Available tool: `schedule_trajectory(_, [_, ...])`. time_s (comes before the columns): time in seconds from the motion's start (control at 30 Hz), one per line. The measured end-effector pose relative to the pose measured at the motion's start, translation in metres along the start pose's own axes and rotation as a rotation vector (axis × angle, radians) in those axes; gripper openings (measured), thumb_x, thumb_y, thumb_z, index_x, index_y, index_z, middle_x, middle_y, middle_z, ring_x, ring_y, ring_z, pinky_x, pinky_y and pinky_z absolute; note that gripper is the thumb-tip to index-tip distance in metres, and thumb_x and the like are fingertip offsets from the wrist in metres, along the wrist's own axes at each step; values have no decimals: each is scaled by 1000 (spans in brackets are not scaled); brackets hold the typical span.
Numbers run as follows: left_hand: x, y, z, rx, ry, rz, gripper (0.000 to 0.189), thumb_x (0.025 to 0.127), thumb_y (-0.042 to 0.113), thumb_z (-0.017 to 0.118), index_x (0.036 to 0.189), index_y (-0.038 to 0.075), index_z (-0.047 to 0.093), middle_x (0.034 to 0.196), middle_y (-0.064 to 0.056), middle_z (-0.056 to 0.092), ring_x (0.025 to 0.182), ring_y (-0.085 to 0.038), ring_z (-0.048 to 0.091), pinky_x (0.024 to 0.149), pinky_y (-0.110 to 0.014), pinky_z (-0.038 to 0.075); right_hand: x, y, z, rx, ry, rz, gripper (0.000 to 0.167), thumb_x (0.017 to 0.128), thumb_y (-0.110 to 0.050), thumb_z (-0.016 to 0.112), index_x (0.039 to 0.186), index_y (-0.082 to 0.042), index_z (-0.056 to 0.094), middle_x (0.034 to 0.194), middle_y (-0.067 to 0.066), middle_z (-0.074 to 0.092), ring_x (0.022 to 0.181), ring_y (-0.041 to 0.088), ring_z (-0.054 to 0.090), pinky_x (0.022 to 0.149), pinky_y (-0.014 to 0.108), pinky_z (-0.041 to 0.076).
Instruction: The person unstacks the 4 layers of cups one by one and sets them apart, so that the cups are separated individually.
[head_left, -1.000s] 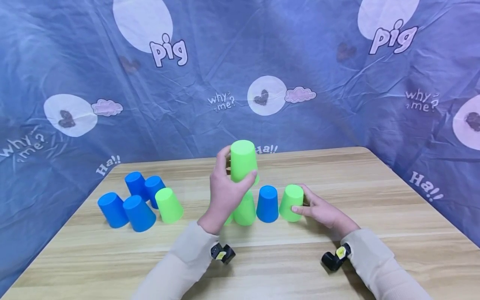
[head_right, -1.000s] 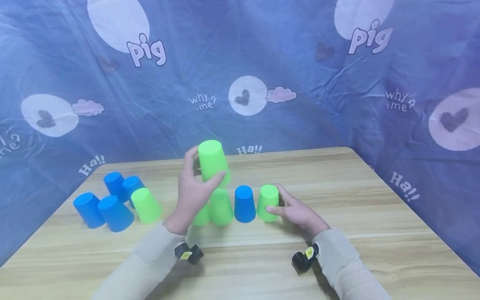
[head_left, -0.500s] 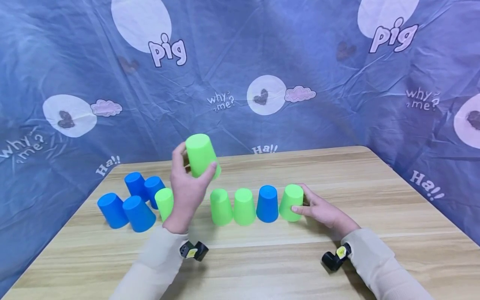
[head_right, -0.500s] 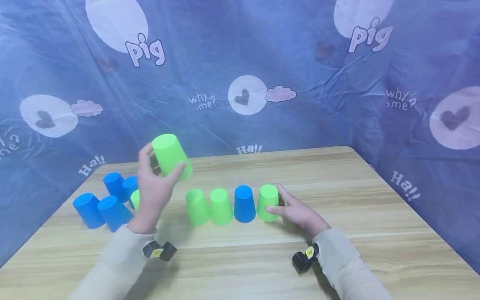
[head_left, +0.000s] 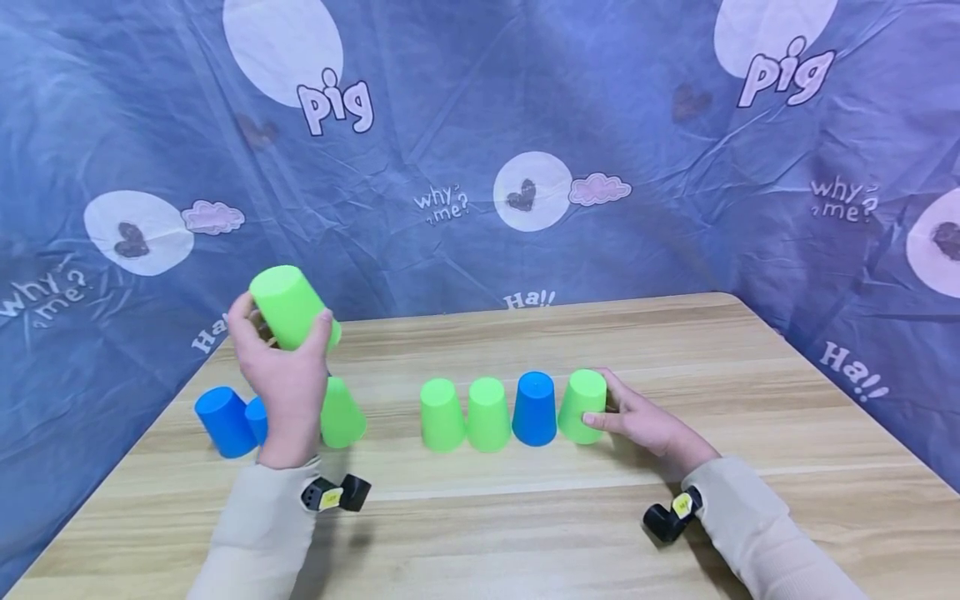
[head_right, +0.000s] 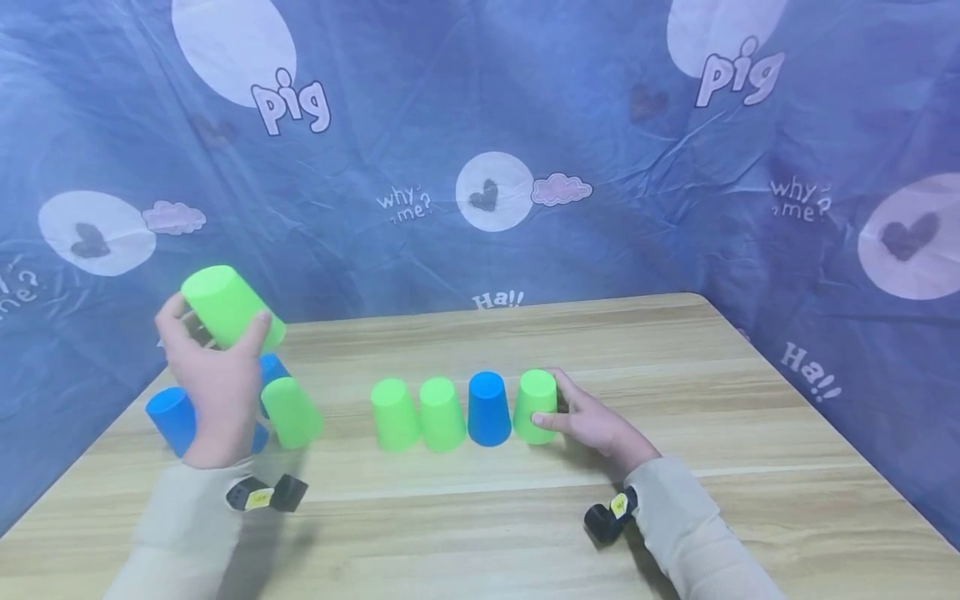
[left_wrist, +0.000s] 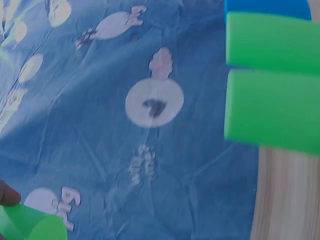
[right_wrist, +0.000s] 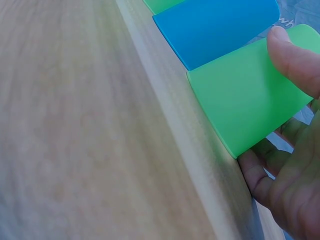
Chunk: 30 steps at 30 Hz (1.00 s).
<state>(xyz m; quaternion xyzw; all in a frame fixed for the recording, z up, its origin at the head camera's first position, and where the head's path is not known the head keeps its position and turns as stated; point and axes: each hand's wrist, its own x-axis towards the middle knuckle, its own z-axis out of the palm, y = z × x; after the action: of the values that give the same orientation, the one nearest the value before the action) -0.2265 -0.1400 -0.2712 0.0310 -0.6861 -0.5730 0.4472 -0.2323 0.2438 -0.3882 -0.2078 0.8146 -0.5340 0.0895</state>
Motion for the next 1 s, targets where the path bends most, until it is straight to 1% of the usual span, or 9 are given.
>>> schedule_trajectory(0.13, [8,-8,-12,15,66,18,62,79,19,73,131,24,41,117,7,47,102,-10,45,81,-27,38,0,1,0,-7,2,-4,61,89,-19,59,138,-7,25,126,19,45,128,43,30,103,68,13])
schedule_trajectory(0.23, [14,-15,-22,26,128,21,62,78,15,74,131,22,41,120,6,46,105,-10,45,83,-27,38,0,2,-1,-14,2,-3,60,89,-20,59,138,-8,25,127,18,45,129,44,29,102,69,13])
schedule_trajectory(0.33, [21,-20,-33,28,201,-10,62,77,12,73,130,21,42,122,6,46,110,-10,44,87,-27,39,0,2,-1,-7,-1,-1,60,89,-20,59,138,-8,25,128,18,44,129,43,28,103,69,12])
schedule_trajectory(0.47, [30,-20,-47,32,271,-61,62,78,9,71,131,22,40,127,7,43,116,-10,42,93,-27,38,1,2,-1,-6,1,3,61,89,-21,59,138,-8,25,127,18,45,128,42,29,103,68,12])
schedule_trajectory(0.6, [36,-19,-62,41,312,-97,61,80,7,70,131,23,39,129,7,41,118,-10,39,96,-26,36,1,2,0,-5,2,7,61,89,-20,60,138,-7,25,124,17,46,126,40,31,103,67,13])
schedule_trajectory(0.67, [38,-22,-70,61,331,-116,61,80,6,69,131,23,38,130,7,40,119,-9,38,97,-25,34,1,2,0,-1,2,5,61,89,-20,60,138,-7,25,123,17,47,125,40,32,103,67,14])
schedule_trajectory(0.77, [42,-30,-81,94,353,-135,61,81,6,67,132,23,37,132,7,39,119,-7,36,98,-24,33,1,2,0,3,1,2,61,89,-19,60,138,-7,25,123,17,47,125,39,33,103,67,14])
schedule_trajectory(0.83, [45,-38,-89,139,366,-141,60,83,7,65,132,23,36,132,8,37,120,-6,35,99,-22,31,1,2,0,5,1,1,61,89,-19,60,138,-6,25,123,18,47,124,40,33,103,67,14])
schedule_trajectory(1.0, [55,-56,-106,153,417,-193,60,81,2,66,130,24,38,131,7,38,119,-3,34,98,-15,29,0,1,0,2,3,6,62,89,-20,60,138,-6,25,124,18,47,125,39,33,103,67,14])
